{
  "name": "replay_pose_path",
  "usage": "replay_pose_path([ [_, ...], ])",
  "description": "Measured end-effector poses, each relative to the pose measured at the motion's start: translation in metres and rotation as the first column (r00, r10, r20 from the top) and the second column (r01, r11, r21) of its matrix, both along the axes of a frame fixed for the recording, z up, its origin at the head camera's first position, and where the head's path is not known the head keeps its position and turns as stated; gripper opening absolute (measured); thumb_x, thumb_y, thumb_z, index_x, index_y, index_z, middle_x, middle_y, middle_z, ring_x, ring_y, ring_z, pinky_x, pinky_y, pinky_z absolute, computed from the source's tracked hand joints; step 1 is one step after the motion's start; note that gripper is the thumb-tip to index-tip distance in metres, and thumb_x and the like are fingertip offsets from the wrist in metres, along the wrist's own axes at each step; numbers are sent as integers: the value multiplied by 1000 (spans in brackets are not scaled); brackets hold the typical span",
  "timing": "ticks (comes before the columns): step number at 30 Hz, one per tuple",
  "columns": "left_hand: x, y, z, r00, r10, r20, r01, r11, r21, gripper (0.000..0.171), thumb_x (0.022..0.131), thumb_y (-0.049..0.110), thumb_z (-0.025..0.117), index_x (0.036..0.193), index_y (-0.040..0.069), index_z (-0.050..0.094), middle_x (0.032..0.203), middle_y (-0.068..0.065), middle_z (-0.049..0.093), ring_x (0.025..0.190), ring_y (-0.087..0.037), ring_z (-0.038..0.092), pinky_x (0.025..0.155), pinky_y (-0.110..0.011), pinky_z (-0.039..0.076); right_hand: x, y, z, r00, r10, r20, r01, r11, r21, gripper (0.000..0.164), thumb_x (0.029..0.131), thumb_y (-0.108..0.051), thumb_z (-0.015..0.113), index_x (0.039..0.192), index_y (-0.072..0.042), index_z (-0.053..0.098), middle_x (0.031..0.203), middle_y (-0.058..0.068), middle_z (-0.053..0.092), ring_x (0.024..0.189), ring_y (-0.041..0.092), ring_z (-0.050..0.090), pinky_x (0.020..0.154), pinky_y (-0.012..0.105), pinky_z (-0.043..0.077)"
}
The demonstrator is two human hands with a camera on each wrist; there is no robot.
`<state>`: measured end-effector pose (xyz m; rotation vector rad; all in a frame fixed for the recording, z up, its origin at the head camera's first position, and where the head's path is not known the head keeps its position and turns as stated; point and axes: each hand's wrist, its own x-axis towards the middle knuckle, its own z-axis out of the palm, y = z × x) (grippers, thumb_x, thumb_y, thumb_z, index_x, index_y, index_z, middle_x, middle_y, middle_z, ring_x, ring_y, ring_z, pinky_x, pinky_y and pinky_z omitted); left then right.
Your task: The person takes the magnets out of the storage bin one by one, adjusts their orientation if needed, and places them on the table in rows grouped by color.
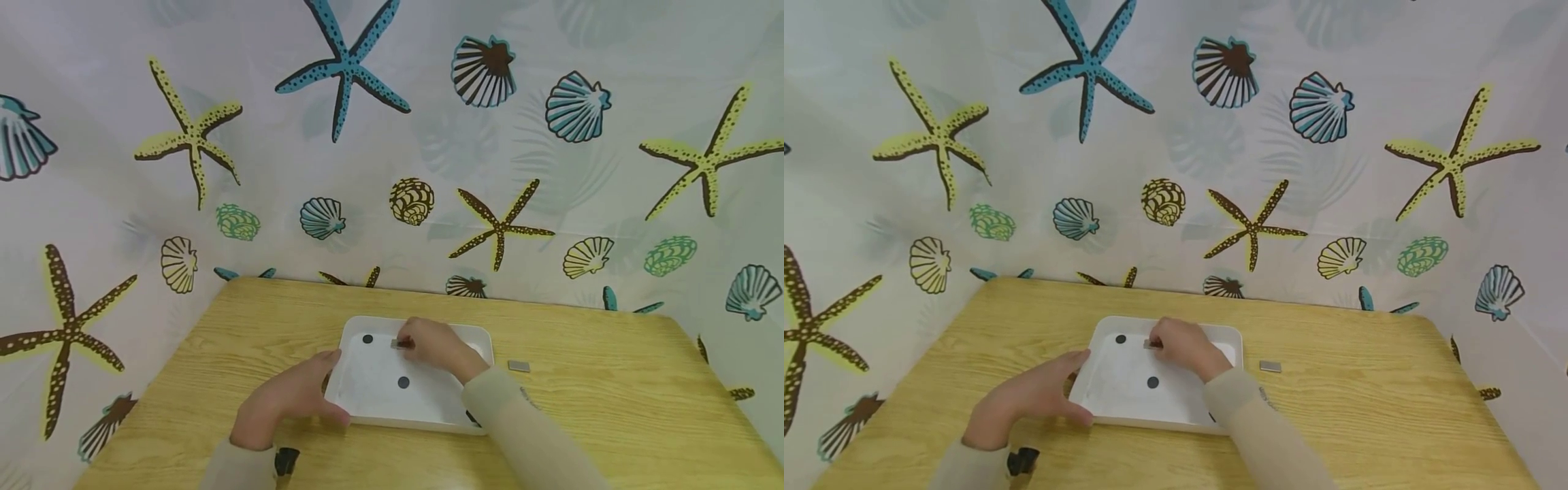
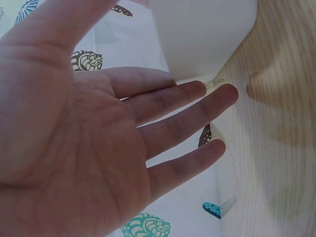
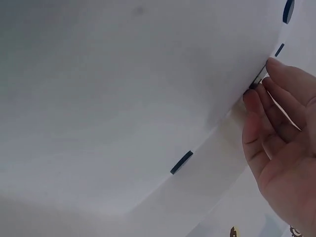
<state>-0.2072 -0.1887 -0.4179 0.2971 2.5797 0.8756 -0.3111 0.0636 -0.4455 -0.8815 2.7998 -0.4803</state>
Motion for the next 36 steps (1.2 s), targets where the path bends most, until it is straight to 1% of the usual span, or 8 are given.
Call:
replay_pose_path([
  [3, 1, 0, 0, 1000, 0, -1, -1, 1000, -5, 124, 70, 40, 96, 161, -5, 24, 167, -23, 30, 154, -43, 31, 124, -59, 31, 1, -1, -2, 1000, -1, -9, 1, 1000, -4, 13, 96, -13, 73, 108, -11, 78, 112, 2, 72, 93, 13, 62, 90, 33, 56],
  [6, 0, 0, 0, 1000, 3, -2, -3, 1000, -10, 124, 70, 40, 96, 161, -4, 25, 167, -23, 30, 155, -42, 31, 125, -58, 30, 1, -2, -2, 1000, -4, -15, 3, 1000, -22, 7, 96, -12, 73, 100, -10, 78, 102, 2, 71, 84, 12, 56, 80, 29, 53],
  [10, 0, 0, 0, 1000, -1, -8, 1, 1000, -7, 125, 69, 41, 96, 161, -5, 24, 167, -24, 30, 155, -44, 30, 124, -60, 30, 0, -4, -3, 999, -41, -12, 41, 999, -36, 6, 95, -12, 75, 93, -8, 78, 90, 1, 70, 76, 11, 52, 71, 25, 48],
  [14, 0, 0, 0, 1000, 6, -3, -6, 1000, 4, 125, 69, 39, 97, 161, -5, 24, 167, -24, 30, 154, -43, 31, 124, -59, 31, 1, -7, -3, 996, -91, -12, 91, 996, -21, 7, 94, -12, 75, 92, -7, 79, 87, 1, 70, 73, 11, 53, 70, 25, 49],
  [20, 0, -1, -2, 1000, 0, -7, 0, 1000, 3, 124, 69, 39, 96, 160, -6, 25, 167, -25, 31, 154, -43, 32, 124, -59, 32, 2, -11, -1, 994, -101, -33, 102, 994, 26, 6, 93, -9, 73, 92, -5, 79, 89, 4, 73, 73, 13, 53, 72, 28, 52],
  [28, 0, 0, -3, 1000, 0, -9, 0, 1000, -7, 123, 70, 39, 96, 160, -6, 26, 166, -25, 31, 154, -44, 32, 123, -59, 32, 2, -16, 2, 993, -114, 4, 113, 988, 100, 5, 90, -9, 75, 94, -6, 76, 88, 3, 71, 73, 14, 55, 74, 28, 54],
  [32, 0, 0, -2, 1000, -3, -9, 3, 1000, -6, 123, 70, 39, 96, 160, -6, 25, 166, -26, 31, 153, -45, 32, 123, -60, 32, 2, -17, 4, 992, -121, 22, 118, 987, 109, 6, 89, -8, 76, 95, -6, 75, 89, 3, 72, 73, 14, 55, 75, 30, 55],
  [36, 1, 0, 0, 1000, -8, -14, 8, 1000, -2, 123, 70, 38, 96, 160, -6, 25, 166, -26, 31, 153, -45, 32, 123, -60, 32, 2, -17, 6, 991, -124, 49, 118, 986, 115, 6, 89, -10, 76, 94, -7, 75, 88, 2, 70, 73, 14, 55, 73, 29, 53],
])
